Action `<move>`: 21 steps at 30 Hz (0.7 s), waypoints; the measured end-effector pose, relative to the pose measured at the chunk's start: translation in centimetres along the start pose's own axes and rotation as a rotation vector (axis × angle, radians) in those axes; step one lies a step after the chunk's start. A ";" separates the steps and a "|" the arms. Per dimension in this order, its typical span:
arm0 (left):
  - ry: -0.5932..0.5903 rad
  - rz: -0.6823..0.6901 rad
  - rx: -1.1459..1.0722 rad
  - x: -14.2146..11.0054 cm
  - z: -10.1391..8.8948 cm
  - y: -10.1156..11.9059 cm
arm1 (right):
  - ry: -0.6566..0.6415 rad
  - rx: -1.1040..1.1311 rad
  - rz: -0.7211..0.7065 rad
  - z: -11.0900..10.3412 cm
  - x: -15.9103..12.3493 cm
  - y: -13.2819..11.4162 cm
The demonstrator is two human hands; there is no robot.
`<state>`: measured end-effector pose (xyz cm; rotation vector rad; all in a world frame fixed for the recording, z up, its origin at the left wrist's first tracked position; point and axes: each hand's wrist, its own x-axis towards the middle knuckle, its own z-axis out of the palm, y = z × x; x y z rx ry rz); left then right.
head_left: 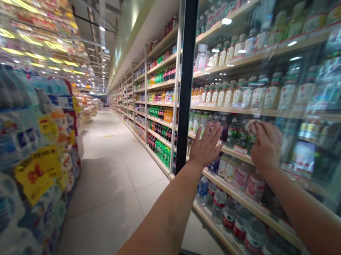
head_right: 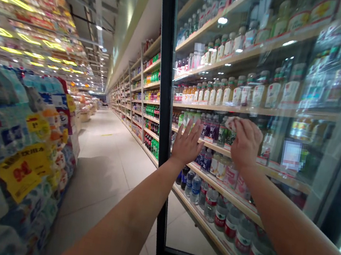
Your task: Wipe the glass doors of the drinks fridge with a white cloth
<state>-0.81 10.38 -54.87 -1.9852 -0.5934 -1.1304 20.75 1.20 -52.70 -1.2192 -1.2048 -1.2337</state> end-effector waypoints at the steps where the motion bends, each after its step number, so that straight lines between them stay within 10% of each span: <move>1: -0.005 -0.003 -0.002 0.0 0.0 0.0 | -0.023 0.001 -0.016 -0.2 -0.3 0.3; 21: 0.005 -0.009 -0.006 -0.1 -0.1 0.0 | 0.037 -0.015 0.024 -0.9 -3.2 0.9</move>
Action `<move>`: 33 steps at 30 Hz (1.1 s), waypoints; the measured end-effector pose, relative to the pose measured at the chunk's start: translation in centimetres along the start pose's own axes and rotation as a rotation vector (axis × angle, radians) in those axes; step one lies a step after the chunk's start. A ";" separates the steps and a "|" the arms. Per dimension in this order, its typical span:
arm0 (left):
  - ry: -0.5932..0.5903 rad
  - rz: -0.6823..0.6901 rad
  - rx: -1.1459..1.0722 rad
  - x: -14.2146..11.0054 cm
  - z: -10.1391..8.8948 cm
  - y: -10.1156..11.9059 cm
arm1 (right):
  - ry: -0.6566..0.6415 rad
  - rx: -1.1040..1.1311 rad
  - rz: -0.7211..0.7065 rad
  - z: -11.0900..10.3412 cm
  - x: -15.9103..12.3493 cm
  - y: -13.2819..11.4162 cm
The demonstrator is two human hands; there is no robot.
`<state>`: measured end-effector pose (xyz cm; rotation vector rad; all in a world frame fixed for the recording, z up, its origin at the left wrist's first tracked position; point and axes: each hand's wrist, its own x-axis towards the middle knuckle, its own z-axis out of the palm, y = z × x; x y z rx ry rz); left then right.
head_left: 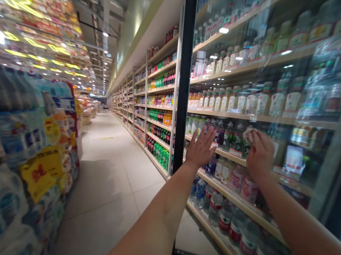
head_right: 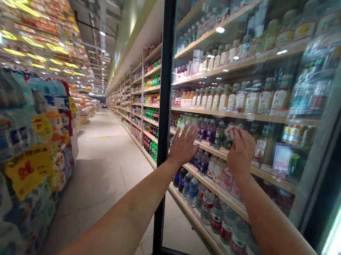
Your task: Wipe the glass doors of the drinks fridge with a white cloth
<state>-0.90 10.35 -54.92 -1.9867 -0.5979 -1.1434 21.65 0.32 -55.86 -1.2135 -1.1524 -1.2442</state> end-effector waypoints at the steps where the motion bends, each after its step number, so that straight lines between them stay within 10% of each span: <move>1: 0.004 0.001 0.001 0.0 0.0 0.0 | -0.021 0.002 -0.045 -0.1 -0.6 -0.3; 33: -0.020 -0.004 -0.057 0.2 -0.3 0.0 | -0.024 -0.024 0.110 0.2 0.4 -1.1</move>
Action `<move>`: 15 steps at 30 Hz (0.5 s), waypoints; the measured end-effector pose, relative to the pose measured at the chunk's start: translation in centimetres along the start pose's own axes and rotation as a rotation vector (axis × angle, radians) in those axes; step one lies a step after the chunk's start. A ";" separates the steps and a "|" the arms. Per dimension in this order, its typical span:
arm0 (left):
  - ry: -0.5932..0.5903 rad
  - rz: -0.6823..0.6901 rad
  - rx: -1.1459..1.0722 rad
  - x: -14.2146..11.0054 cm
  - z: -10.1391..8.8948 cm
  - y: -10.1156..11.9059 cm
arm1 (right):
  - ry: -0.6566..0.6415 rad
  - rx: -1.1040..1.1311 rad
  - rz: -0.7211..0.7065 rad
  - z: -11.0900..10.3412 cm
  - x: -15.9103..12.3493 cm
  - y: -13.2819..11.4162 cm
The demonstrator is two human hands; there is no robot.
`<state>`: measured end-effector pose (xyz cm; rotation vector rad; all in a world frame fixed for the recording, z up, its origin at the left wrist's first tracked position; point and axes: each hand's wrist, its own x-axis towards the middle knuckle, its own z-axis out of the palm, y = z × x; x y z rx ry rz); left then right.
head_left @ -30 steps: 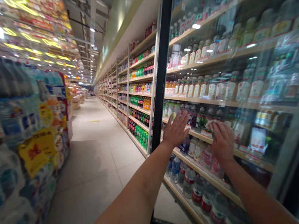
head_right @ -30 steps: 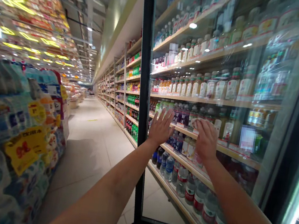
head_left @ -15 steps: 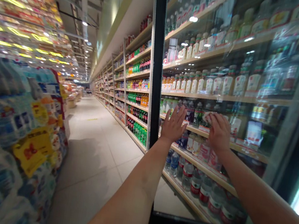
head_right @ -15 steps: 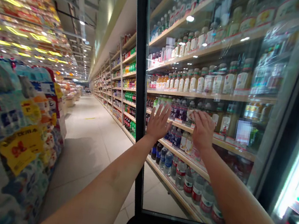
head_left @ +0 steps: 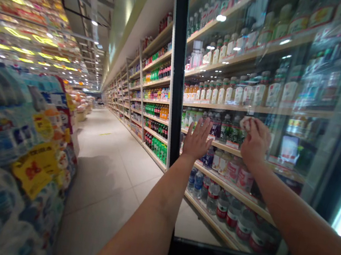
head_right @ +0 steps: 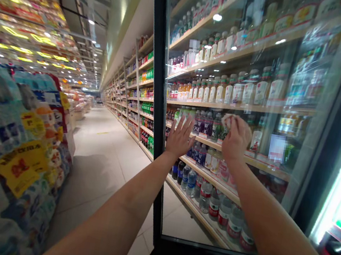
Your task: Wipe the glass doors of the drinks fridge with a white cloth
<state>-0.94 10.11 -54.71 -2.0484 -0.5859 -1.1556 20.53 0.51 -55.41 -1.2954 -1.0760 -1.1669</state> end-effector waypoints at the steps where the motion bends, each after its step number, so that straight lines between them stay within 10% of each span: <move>1: 0.003 0.001 0.000 0.0 0.0 0.0 | 0.020 -0.003 0.012 0.0 0.2 0.3; 7: 0.000 -0.006 -0.009 -0.1 0.2 0.0 | -0.155 0.044 -0.201 -1.1 -2.3 0.8; 15: -0.014 -0.018 -0.043 0.1 -0.1 0.0 | -0.030 0.021 -0.036 -0.4 -0.5 0.7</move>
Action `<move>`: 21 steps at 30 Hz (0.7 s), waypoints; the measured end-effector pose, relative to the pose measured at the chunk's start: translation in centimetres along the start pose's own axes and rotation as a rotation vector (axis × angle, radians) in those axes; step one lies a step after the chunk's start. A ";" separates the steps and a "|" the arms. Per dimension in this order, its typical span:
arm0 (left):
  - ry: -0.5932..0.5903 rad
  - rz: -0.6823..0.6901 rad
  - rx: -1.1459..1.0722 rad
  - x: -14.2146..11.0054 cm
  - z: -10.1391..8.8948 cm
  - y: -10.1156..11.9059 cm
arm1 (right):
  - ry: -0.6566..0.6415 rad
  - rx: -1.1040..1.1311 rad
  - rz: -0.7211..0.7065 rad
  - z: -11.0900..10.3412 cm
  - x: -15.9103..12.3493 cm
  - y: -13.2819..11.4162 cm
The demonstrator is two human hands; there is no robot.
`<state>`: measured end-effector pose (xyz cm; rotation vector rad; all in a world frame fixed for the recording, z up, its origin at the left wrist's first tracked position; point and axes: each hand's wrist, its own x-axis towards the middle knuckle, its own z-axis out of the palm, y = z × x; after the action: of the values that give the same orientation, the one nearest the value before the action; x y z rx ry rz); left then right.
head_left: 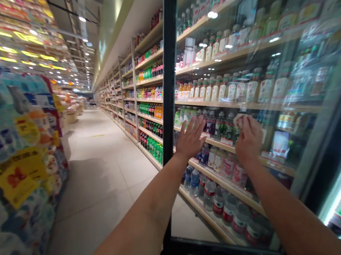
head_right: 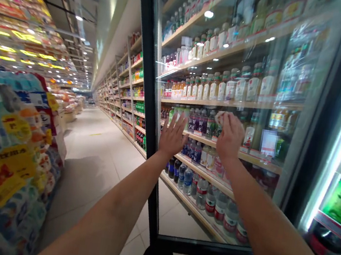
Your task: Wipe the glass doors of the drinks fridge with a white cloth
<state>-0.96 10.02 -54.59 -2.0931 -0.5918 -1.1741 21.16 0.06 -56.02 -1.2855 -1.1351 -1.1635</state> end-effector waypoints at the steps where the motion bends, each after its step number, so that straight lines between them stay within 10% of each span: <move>1: 0.002 -0.004 -0.012 0.0 -0.1 0.0 | -0.036 0.005 -0.035 -0.1 -0.8 -0.5; 5: 0.044 -0.005 -0.062 0.3 0.1 -0.4 | -0.228 0.027 -0.252 -0.4 -3.1 -1.7; 11: 0.109 0.000 -0.142 0.6 0.9 -1.0 | -0.001 -0.058 0.071 -0.4 0.0 0.5; 17: 0.123 0.000 -0.133 0.7 1.0 -1.0 | -0.220 -0.021 -0.162 -1.1 -2.9 0.9; 21: 0.110 -0.002 -0.134 0.6 0.9 -0.9 | -0.097 -0.051 -0.029 -0.7 -0.9 1.3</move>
<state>-0.73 11.35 -54.09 -2.1223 -0.4760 -1.3537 22.34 -0.71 -57.02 -1.3810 -1.2057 -1.1685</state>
